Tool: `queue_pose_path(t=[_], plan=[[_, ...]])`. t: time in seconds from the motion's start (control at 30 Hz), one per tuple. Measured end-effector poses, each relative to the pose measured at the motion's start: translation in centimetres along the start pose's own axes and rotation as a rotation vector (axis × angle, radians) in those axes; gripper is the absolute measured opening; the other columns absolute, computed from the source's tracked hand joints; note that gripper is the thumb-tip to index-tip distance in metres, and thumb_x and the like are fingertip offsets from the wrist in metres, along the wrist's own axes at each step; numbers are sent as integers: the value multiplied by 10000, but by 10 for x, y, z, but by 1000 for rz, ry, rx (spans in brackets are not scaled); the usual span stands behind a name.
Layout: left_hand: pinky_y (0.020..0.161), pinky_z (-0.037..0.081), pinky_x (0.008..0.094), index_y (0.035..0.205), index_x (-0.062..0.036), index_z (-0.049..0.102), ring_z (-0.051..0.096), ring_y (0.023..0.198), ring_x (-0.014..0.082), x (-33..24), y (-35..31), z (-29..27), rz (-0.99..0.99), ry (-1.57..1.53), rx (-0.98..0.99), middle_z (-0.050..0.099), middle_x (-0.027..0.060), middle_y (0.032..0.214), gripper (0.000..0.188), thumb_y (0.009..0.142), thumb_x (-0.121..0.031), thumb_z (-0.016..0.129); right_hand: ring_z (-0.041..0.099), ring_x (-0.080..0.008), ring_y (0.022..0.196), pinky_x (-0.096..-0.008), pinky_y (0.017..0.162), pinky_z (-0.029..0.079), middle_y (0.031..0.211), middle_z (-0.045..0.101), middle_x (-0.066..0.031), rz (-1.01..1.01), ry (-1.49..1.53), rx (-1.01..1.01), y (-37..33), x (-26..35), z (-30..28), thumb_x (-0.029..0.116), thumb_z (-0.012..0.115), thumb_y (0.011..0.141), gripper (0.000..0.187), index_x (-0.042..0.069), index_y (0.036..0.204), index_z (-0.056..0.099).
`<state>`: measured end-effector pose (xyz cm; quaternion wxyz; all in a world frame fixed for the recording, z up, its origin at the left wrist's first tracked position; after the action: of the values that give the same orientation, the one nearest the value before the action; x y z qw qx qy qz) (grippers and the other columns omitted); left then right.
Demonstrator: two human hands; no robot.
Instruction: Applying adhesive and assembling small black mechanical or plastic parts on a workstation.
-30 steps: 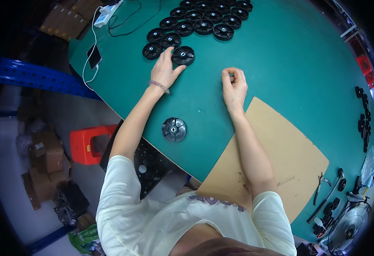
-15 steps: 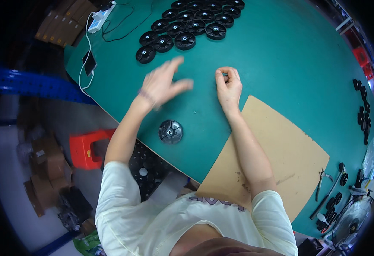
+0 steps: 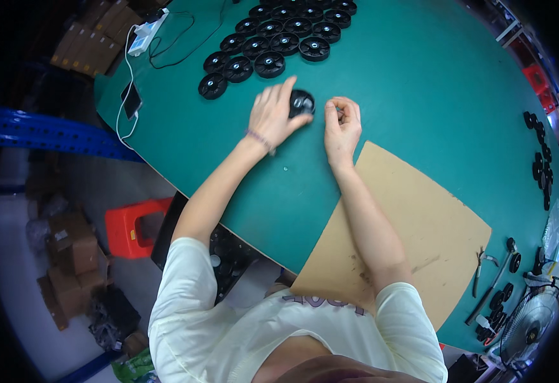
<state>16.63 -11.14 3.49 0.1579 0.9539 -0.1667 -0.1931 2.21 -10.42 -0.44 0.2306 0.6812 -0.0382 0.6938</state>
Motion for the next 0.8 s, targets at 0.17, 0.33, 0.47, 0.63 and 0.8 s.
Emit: queue_pose_path(t=[0.17,0.33,0.47,0.63,0.8], plan=[[892,274,428,1212,-62,404,424,1040,254,15,65,16,29,313,-208,528,93,1056,755,628,-447,688,483,-90,603,-222,564,433,954,529,-84,-24,-9,30,-3,2,4,103,583,778,101,2,788,578],[912,312,436,1196,-44,407,392,1120,284,28,60,-4,-3,277,-300,482,119,1142,743,647,-469,672,479,-90,574,-227,557,429,949,532,-87,-33,-89,32,2,2,-4,104,587,773,101,5,786,576],[944,322,423,1266,-24,315,369,1155,338,116,8,-52,-258,380,-294,417,195,1223,909,603,-517,694,481,-86,573,-228,551,425,948,535,-82,-22,-66,70,-2,5,5,106,587,773,99,8,787,578],[902,357,426,1252,-49,341,425,1091,324,177,-35,-52,-519,117,-201,471,176,1167,860,603,-481,704,481,-86,561,-226,547,422,952,535,-70,-4,-86,63,-2,4,4,114,587,778,104,11,784,577],[858,383,412,1212,-50,381,469,1018,318,147,-49,-47,-597,84,-97,527,162,1077,787,584,-394,708,473,-86,587,-227,562,425,953,535,-65,1,-113,51,1,1,-1,118,585,780,107,11,782,578]])
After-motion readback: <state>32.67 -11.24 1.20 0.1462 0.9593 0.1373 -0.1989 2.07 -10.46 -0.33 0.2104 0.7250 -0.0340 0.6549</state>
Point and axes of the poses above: each hand's wrist, its own y-axis towards the middle knuckle, its own z-axis out of the palm, x = y × z, the point moved 6 cm from there along y, towards the middle knuckle
